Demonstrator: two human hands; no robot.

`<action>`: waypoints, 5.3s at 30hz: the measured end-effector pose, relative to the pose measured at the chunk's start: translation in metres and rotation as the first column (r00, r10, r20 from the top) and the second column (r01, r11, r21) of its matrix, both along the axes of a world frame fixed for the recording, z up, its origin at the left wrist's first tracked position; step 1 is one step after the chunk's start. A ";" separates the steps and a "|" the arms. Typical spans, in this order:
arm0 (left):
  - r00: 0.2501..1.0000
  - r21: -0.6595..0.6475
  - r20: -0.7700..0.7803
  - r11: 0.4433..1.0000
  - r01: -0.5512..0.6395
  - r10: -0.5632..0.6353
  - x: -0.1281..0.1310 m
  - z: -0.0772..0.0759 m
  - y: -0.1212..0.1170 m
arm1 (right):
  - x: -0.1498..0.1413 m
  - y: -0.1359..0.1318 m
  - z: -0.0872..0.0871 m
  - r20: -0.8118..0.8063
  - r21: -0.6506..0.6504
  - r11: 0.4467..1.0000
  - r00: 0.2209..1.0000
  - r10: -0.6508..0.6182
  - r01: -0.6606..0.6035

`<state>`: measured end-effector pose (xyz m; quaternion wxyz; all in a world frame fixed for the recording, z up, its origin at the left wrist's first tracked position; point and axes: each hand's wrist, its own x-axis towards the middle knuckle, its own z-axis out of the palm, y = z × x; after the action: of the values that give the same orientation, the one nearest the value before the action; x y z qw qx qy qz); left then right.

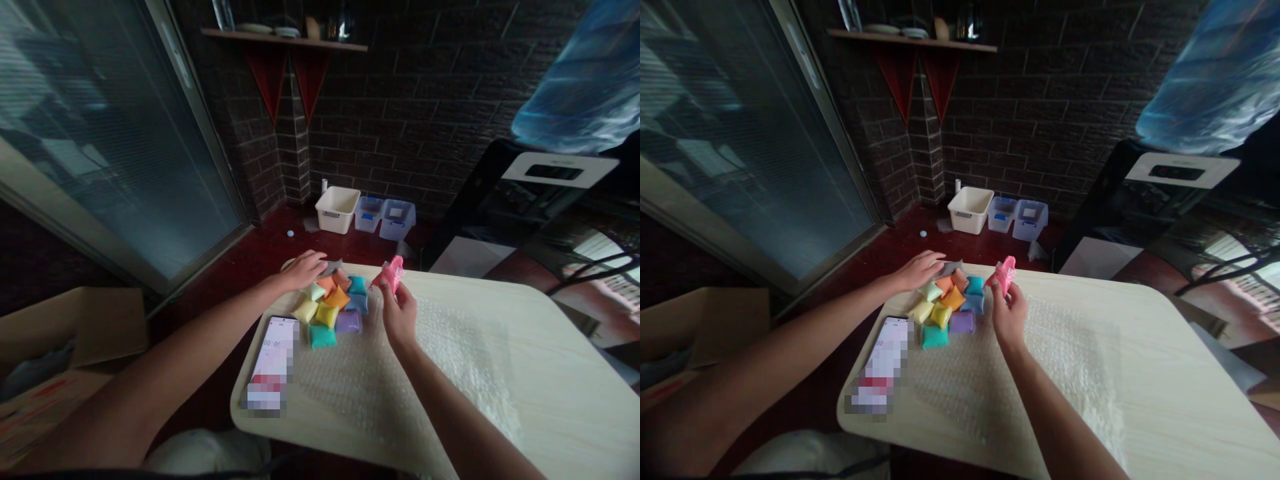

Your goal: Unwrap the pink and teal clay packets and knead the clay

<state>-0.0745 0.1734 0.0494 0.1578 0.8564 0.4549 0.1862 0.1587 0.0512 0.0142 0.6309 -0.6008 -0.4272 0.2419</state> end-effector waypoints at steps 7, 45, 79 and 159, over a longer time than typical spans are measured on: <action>0.936 -0.029 -0.022 0.936 -0.351 0.350 -0.070 0.005 -0.140 | -0.008 -0.069 0.011 0.066 -0.060 0.960 0.959 0.277 -0.273; 0.762 -0.137 -0.383 0.784 -0.606 0.522 -0.070 -0.025 -0.254 | -0.012 -0.096 0.003 0.094 -0.142 0.842 0.840 0.535 -0.520; 0.555 -0.081 -0.422 0.580 -0.810 0.716 -0.071 -0.041 -0.263 | 0.030 -0.117 0.019 0.027 -0.175 0.859 0.870 0.492 -0.481; 0.542 -0.691 0.700 0.635 0.346 0.466 0.055 -0.012 -0.192 | 0.014 -0.120 0.033 -0.294 -0.198 0.818 0.829 0.476 -0.540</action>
<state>-0.0193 -0.0182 0.0370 0.6955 0.4840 0.3866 0.3642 0.1726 -0.0686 0.0475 0.4991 -0.5127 -0.4587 0.5269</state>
